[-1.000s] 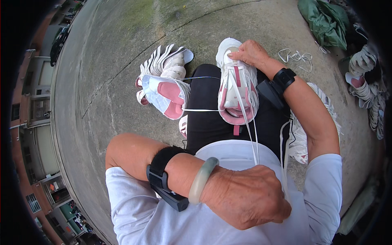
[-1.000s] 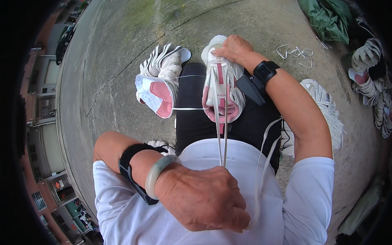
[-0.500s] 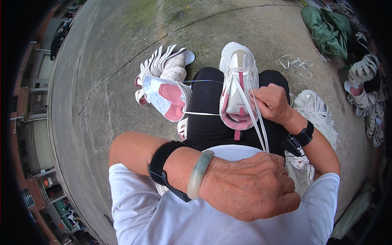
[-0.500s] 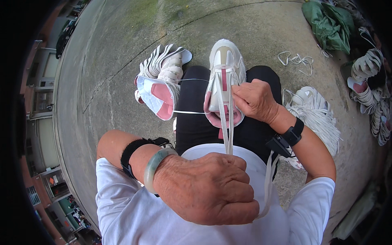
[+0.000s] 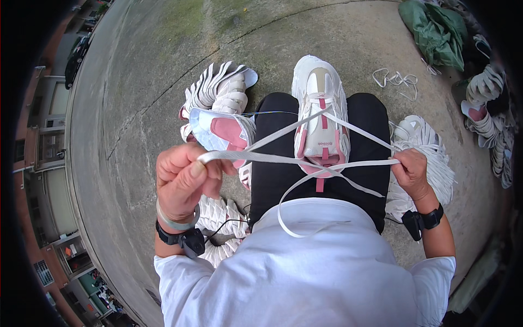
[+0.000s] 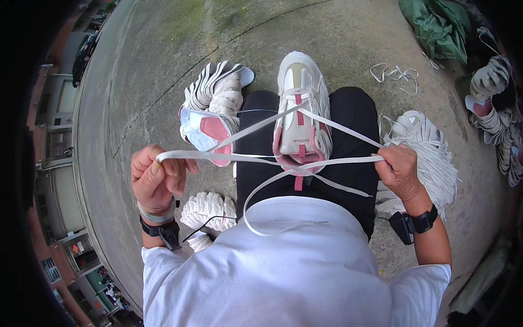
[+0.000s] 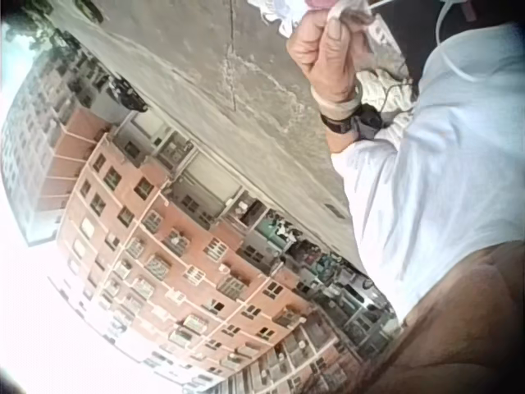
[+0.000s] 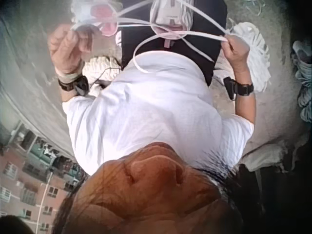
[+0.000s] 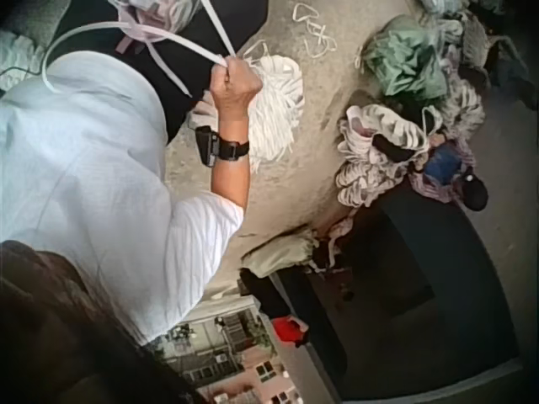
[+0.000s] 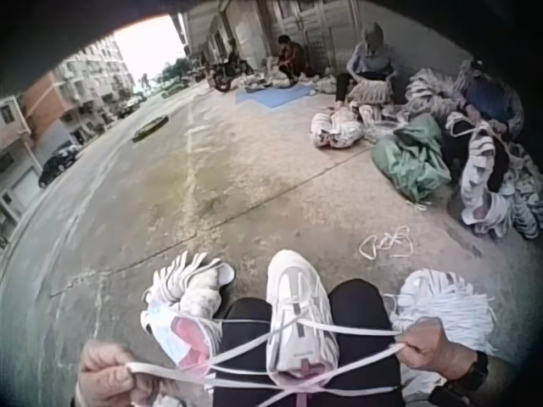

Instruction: The person laces a shoe by hand, threading a shoelace through the eyelets and pulling it tight. They pick up a shoe tongue, thread the lace through its loop, and continue lacing the shoe before setting the tongue aside.

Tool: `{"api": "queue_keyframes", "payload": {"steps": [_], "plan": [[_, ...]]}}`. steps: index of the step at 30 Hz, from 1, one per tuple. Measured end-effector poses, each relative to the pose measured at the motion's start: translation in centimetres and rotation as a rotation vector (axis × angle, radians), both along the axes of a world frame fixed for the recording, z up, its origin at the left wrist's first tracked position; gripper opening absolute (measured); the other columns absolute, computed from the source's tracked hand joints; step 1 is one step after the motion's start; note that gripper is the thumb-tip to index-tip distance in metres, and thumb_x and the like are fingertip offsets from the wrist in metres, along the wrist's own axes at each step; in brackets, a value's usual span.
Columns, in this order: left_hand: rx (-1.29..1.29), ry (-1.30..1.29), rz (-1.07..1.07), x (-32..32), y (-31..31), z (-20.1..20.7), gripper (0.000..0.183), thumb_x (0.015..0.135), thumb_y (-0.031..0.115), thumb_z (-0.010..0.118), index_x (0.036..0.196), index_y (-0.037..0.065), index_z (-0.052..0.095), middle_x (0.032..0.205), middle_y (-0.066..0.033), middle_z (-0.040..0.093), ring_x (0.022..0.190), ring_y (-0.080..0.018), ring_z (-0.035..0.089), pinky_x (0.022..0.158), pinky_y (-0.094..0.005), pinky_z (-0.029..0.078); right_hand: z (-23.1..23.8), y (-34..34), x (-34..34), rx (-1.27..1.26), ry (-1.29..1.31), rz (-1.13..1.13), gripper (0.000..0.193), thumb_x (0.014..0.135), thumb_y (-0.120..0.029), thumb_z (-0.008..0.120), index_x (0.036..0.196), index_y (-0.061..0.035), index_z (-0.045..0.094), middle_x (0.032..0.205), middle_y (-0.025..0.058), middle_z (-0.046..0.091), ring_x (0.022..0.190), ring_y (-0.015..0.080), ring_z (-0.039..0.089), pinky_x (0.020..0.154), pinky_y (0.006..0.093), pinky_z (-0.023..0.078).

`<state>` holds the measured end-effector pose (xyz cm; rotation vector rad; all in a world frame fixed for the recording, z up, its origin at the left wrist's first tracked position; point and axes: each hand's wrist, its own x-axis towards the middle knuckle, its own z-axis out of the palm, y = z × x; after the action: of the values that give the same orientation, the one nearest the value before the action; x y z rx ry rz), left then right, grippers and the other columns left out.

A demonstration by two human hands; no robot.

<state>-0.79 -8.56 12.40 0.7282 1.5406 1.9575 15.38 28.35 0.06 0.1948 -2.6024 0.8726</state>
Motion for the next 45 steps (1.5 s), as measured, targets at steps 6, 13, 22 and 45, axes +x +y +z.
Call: {"api": "queue_keyframes", "payload": {"steps": [6,13,22,45], "plan": [[-0.280,-0.179,0.471,-4.7,-8.1,-8.5,0.023,0.090,0.021,0.053,0.084,0.000,0.060,0.065,-0.0049,0.059,0.061,-0.0130,0.059,0.057,-0.0229,0.046,-3.0,7.7,5.0,0.036,-0.262,-0.311,0.012,0.064,-0.001,0.056,0.076,0.0008,0.059,0.064,0.0130,0.055,0.058,0.0293,0.055,0.056,0.0350,0.044],[-0.750,0.602,0.482,-2.8,0.5,-10.2,0.017,0.086,0.007,0.059,0.100,-0.001,0.059,0.086,-0.0035,0.061,0.062,-0.0055,0.052,0.056,-0.0210,0.043,-0.1,2.0,-2.8,0.047,-0.201,-0.129,0.031,0.067,-0.010,0.059,0.097,-0.0019,0.062,0.109,0.0151,0.057,0.104,0.0323,0.052,0.093,0.0391,0.036],[-0.824,0.778,0.125,-2.7,11.1,-11.7,0.021,0.084,0.021,0.056,0.093,0.002,0.053,0.083,-0.0167,0.059,0.070,-0.0352,0.059,0.058,-0.0422,0.046,-0.3,-8.3,-9.4,-0.038,-0.061,-0.068,0.030,0.076,-0.021,0.064,0.095,-0.0009,0.053,0.082,0.0132,0.056,0.077,0.0309,0.056,0.072,0.0408,0.043],[-0.983,1.100,-0.011,-3.1,4.1,-7.8,0.009,0.078,0.010,0.060,0.085,0.008,0.055,0.066,-0.0139,0.059,0.061,-0.0326,0.059,0.052,-0.0395,0.044,2.1,-1.2,-4.7,0.439,-0.009,0.020,0.020,0.074,-0.001,0.062,0.093,-0.0034,0.056,0.065,0.0100,0.049,0.056,0.0242,0.054,0.048,0.0333,0.042]]}}
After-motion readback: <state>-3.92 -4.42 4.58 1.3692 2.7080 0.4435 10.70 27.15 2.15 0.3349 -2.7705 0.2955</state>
